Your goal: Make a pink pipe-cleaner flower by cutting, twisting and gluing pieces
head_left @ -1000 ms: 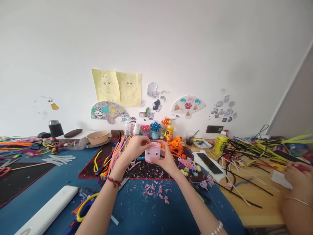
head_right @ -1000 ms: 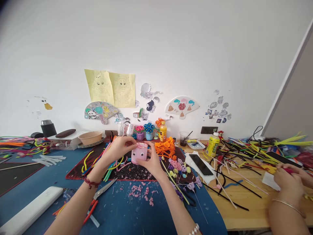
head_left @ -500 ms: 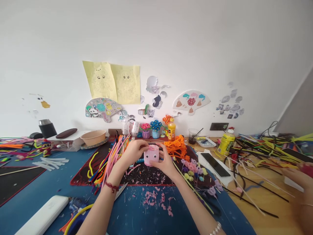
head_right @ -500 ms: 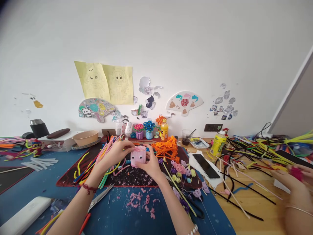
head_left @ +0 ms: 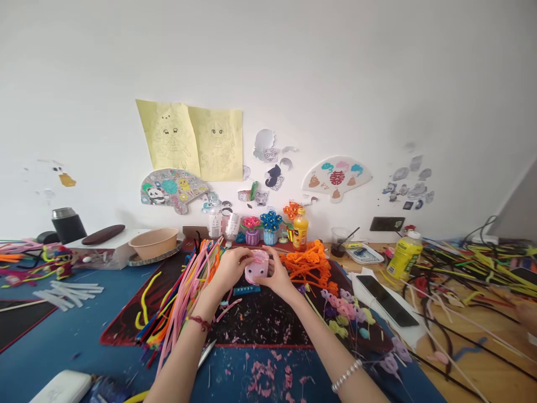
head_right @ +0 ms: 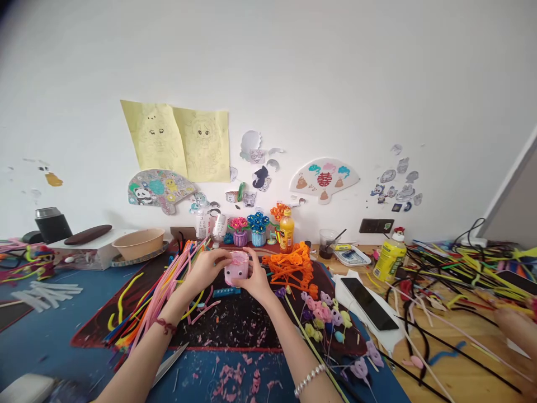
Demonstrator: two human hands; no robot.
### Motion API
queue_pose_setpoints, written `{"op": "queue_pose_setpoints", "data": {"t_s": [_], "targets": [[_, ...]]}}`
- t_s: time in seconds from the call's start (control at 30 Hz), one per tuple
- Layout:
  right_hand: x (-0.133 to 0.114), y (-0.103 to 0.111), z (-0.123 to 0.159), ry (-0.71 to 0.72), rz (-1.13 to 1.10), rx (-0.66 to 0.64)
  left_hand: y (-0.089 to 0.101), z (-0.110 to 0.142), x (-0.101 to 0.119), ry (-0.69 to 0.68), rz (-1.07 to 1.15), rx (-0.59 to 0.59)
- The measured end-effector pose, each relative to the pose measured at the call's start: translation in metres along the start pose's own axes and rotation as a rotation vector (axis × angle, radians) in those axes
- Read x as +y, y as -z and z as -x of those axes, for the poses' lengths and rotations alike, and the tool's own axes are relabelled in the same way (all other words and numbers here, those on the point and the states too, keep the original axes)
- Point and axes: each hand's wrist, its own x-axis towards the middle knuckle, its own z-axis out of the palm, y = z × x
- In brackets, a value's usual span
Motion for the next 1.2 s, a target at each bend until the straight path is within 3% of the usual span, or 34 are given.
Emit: {"op": "queue_pose_setpoints", "data": {"t_s": [0.3,0.77,0.93,1.2], "targets": [[0.02,0.005,-0.027,-0.026,0.023,-0.027,-0.019,-0.013,-0.029,0.012,-0.034,-0.028],[0.038,-0.001,-0.028,0.004,0.215,-0.004,-0.021,-0.002,-0.036,-0.048,-0.074,-0.141],[0.033,0.0,-0.023,0.053,0.307,0.012,-0.021,0.001,-0.036,-0.059,-0.074,-0.159],[0.006,0.011,-0.028,0.202,0.46,0.022,-0.021,0.003,-0.037,-0.068,-0.042,-0.161]]}}
